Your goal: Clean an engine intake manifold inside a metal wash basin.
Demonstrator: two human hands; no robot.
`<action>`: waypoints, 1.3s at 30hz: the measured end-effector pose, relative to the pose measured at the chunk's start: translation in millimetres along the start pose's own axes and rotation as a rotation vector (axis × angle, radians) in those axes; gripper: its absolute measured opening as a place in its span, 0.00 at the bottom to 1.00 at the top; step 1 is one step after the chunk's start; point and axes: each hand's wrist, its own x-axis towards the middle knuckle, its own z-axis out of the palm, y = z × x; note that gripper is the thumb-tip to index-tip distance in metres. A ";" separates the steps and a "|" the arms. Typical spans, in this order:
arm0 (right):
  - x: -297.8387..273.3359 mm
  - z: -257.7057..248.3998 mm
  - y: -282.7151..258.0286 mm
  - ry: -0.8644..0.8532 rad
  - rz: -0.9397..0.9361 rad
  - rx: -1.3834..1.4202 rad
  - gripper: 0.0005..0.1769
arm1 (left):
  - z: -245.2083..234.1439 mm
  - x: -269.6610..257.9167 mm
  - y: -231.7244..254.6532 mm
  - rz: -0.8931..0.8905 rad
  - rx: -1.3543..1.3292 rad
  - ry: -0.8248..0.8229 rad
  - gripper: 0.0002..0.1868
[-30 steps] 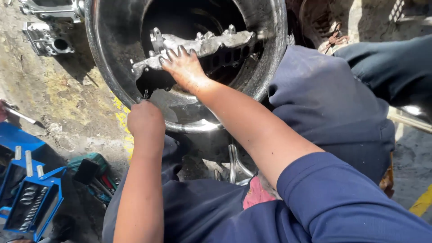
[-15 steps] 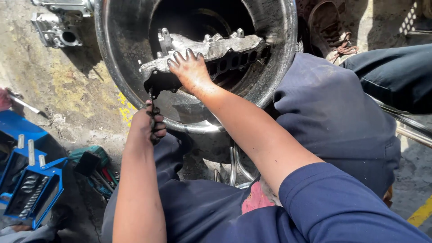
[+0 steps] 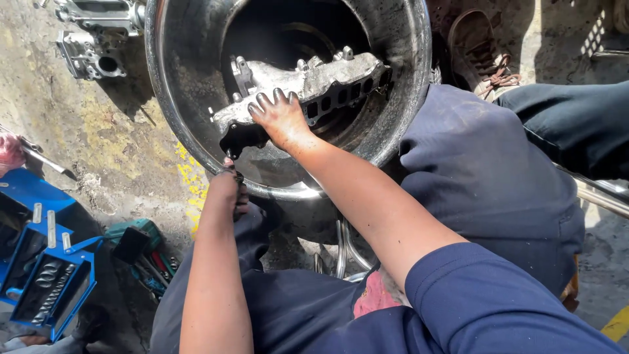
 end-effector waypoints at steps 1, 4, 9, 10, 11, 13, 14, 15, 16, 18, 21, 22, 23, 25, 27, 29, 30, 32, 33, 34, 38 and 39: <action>0.2 -0.3 -0.3 -0.005 0.004 0.008 0.34 | 1.7 20.2 -7.8 -0.006 0.008 0.001 0.36; -7.8 9.0 -8.8 0.026 0.027 0.014 0.30 | 6.8 58.6 -27.4 0.831 0.839 0.552 0.20; 2.6 10.7 -11.3 0.071 0.050 0.061 0.31 | 33.3 58.8 5.8 0.584 0.495 0.465 0.20; -1.9 4.1 -11.0 0.054 0.043 0.074 0.31 | 36.8 48.5 -10.9 0.563 0.503 0.463 0.20; 0.5 -5.0 -9.2 -0.049 0.053 0.073 0.33 | 39.1 40.8 -20.9 0.616 0.497 0.506 0.18; 4.7 -14.2 -6.6 -0.149 0.054 0.068 0.36 | 43.2 23.9 -39.4 0.667 0.484 0.556 0.16; 6.4 -13.8 -5.3 -0.099 0.053 0.043 0.37 | 45.8 15.1 -48.1 0.782 0.573 0.588 0.15; 2.9 -10.6 -5.6 -0.057 0.060 0.024 0.39 | 48.7 5.1 -61.8 0.893 0.670 0.609 0.14; 0.3 -10.1 -8.4 -0.063 0.059 0.026 0.39 | 44.8 3.4 -69.6 0.888 0.672 0.605 0.14; -0.4 -13.0 -7.4 -0.065 0.071 0.027 0.34 | 38.6 2.4 -75.3 0.966 0.843 0.607 0.13; -1.8 -15.2 -8.5 -0.076 0.056 0.032 0.36 | 28.1 21.4 -69.3 1.024 0.730 0.602 0.14; -0.4 -12.4 -8.7 -0.073 0.062 0.030 0.36 | 24.2 20.2 -50.2 1.031 0.729 0.600 0.14; 0.4 -9.1 -8.9 -0.082 0.053 0.027 0.37 | 21.3 18.8 -32.5 0.686 0.538 0.425 0.16; 1.4 -8.3 -8.3 -0.090 0.047 0.022 0.38 | 18.2 21.9 -4.0 0.348 0.344 0.244 0.17; -2.3 -10.4 -8.0 -0.176 0.023 0.016 0.34 | 19.4 30.7 13.1 0.114 -0.256 0.030 0.26; 0.9 -5.5 -7.6 -0.186 0.022 0.007 0.38 | 8.8 25.2 10.7 0.000 -0.402 -0.190 0.24; 1.8 -2.7 -8.3 -0.191 0.016 -0.003 0.43 | 3.4 21.8 7.8 -0.113 -0.552 -0.405 0.22; -6.7 -1.2 -9.6 -0.174 0.008 0.004 0.41 | -10.0 24.4 -13.2 -0.155 -0.587 -0.479 0.24; -10.5 -1.1 -8.8 -0.151 0.005 0.008 0.39 | -15.8 25.9 -22.2 -0.190 -0.616 -0.556 0.26; -11.3 4.1 -11.1 -0.152 0.005 0.007 0.39 | -14.5 41.1 -27.6 -0.191 -0.618 -0.557 0.26; -15.0 22.5 -12.8 -0.215 -0.042 0.016 0.39 | 11.7 53.6 -22.2 -0.067 -0.559 -0.438 0.19; -15.4 26.3 -14.1 -0.214 -0.031 0.032 0.40 | 19.9 44.5 -13.6 0.001 -0.518 -0.310 0.16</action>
